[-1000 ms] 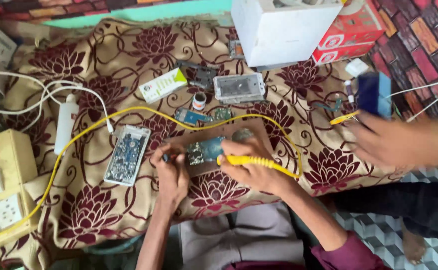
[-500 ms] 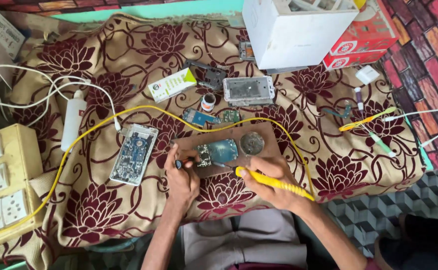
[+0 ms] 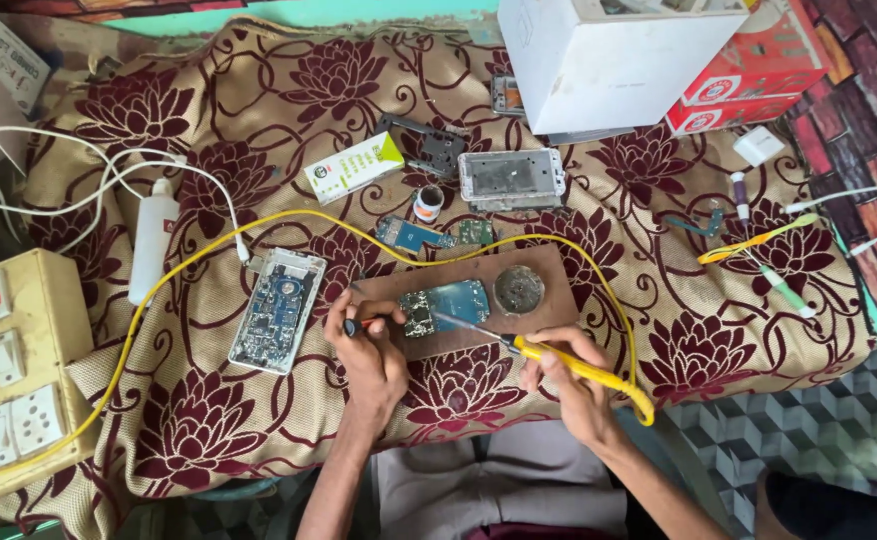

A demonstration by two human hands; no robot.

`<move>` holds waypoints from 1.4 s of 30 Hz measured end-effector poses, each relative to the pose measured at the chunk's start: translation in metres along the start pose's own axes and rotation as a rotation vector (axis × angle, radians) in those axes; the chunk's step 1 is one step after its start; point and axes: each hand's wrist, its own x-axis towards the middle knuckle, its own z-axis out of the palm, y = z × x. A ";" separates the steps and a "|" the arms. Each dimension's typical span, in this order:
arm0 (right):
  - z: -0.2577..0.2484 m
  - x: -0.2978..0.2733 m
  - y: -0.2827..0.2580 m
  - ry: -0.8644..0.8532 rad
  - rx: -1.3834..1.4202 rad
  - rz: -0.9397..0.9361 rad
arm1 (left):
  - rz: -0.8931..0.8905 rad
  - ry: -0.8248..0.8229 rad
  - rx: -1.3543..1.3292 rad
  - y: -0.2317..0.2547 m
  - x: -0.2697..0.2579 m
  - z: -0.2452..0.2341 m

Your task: The person uses a soldering iron and a screwdriver to work on a small blue circuit board. They repeatedly apply the soldering iron to specific points on the board while holding it steady with the screwdriver.

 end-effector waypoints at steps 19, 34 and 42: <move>0.029 0.025 0.019 0.238 -0.125 -0.233 | -0.154 0.017 -0.040 -0.002 0.001 -0.003; 0.023 0.036 0.029 0.081 -0.240 -0.100 | -0.202 0.084 -0.068 -0.004 0.003 -0.002; 0.025 0.066 -0.020 -0.190 -0.552 -0.093 | -0.127 0.078 -0.107 0.001 0.005 0.006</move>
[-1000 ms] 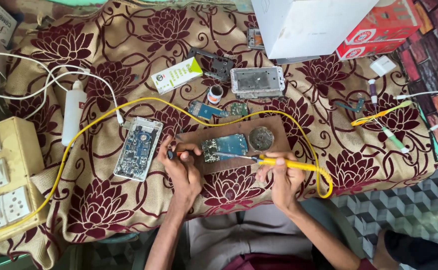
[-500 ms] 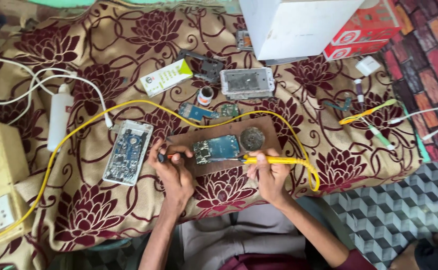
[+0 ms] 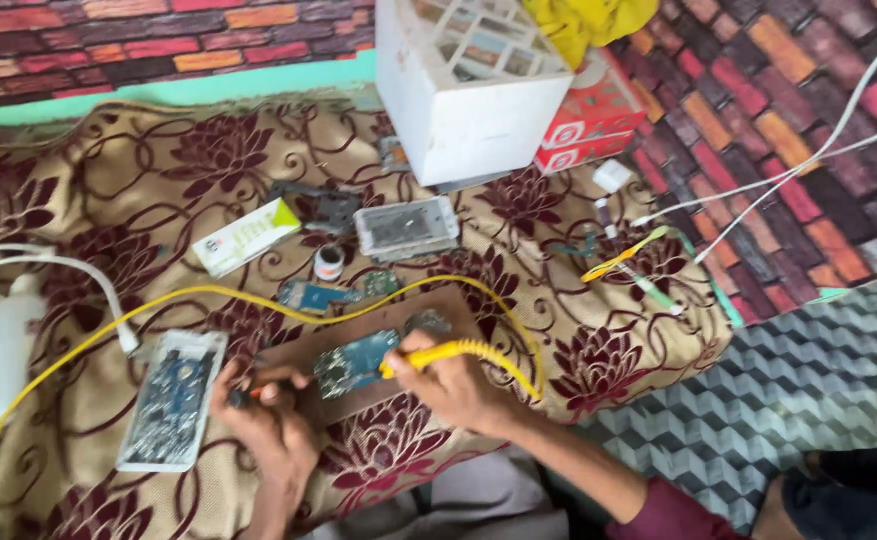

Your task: The person uses a soldering iron and a screwdriver to work on a small blue circuit board. They repeatedly apply the soldering iron to specific points on the board while holding it steady with the screwdriver.

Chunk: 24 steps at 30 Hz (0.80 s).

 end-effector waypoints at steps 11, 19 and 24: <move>-0.012 0.047 -0.051 -0.022 -0.291 -0.077 | 0.006 -0.015 0.106 0.003 0.002 -0.004; -0.009 0.055 -0.072 -0.167 -0.264 -0.149 | -0.089 -0.050 0.025 0.016 0.009 -0.009; 0.001 0.059 -0.058 0.024 -0.378 -0.218 | -0.058 -0.050 0.028 0.012 0.002 -0.010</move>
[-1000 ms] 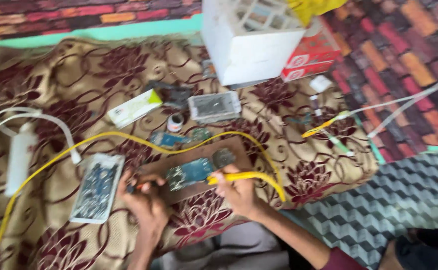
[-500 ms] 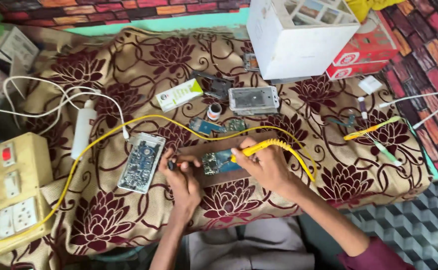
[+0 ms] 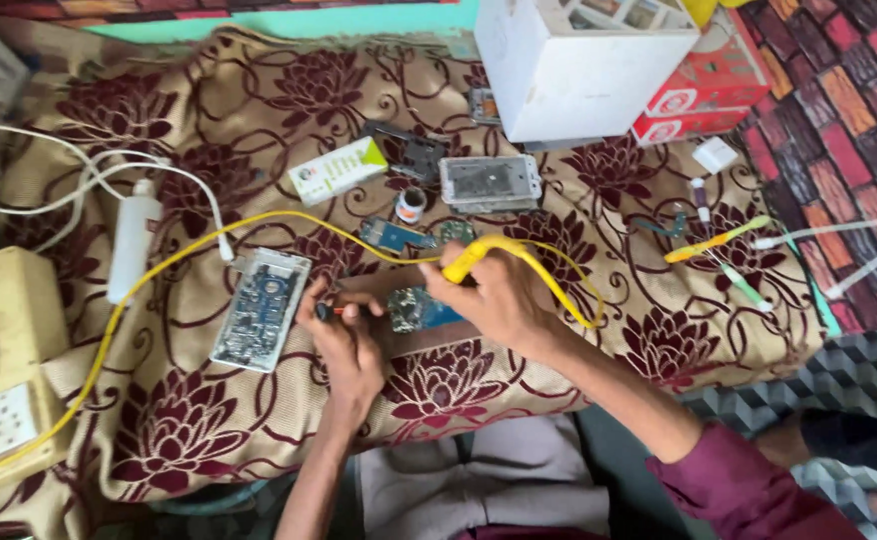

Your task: The person uses a soldering iron and a screwdriver to work on a small blue circuit board. They repeatedly apply the soldering iron to specific points on the board while holding it steady with the screwdriver.

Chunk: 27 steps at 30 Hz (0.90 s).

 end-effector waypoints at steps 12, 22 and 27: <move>0.039 -0.056 0.037 0.313 0.388 0.139 | -0.094 -0.015 -0.096 -0.009 0.003 0.002; 0.043 -0.062 0.047 0.378 0.501 0.310 | -0.083 -0.025 -0.040 -0.009 0.004 0.001; 0.060 -0.095 0.055 0.603 0.874 0.483 | 0.101 -0.004 0.097 -0.013 0.001 0.000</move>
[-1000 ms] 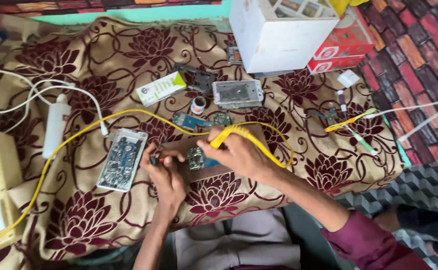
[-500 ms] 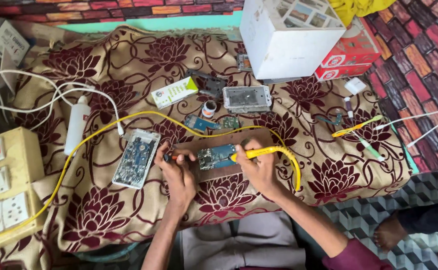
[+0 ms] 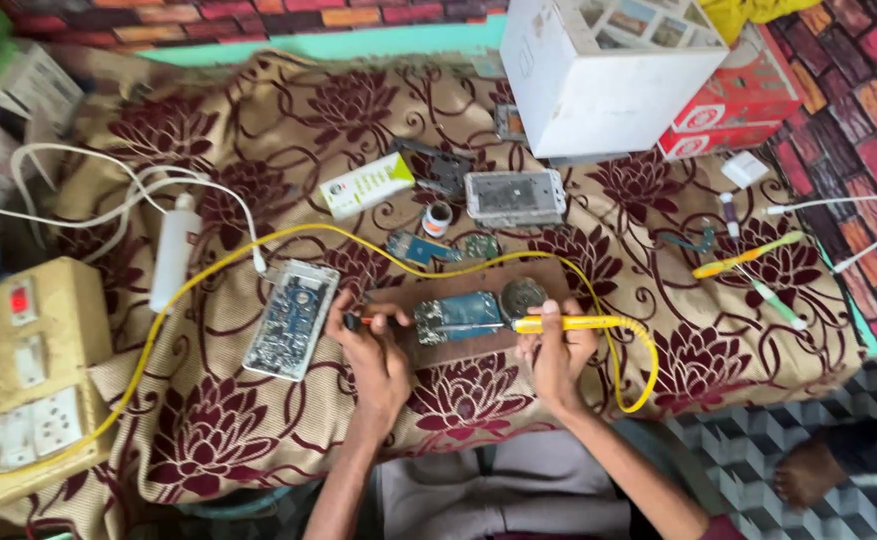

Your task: The person uses a soldering iron and a screwdriver to work on a small blue circuit board. They repeatedly apply the soldering iron to specific points on the board while holding it steady with the screwdriver.

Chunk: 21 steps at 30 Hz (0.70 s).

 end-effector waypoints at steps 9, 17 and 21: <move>-0.008 -0.021 0.027 -0.047 -0.042 -0.232 | -0.073 -0.005 -0.074 -0.002 -0.007 0.002; -0.017 -0.005 0.033 -0.127 -0.050 -0.323 | 0.004 -0.029 -0.016 -0.006 -0.005 0.005; -0.015 0.014 0.026 -0.208 -0.129 -0.381 | 0.009 -0.017 -0.020 -0.004 -0.005 0.004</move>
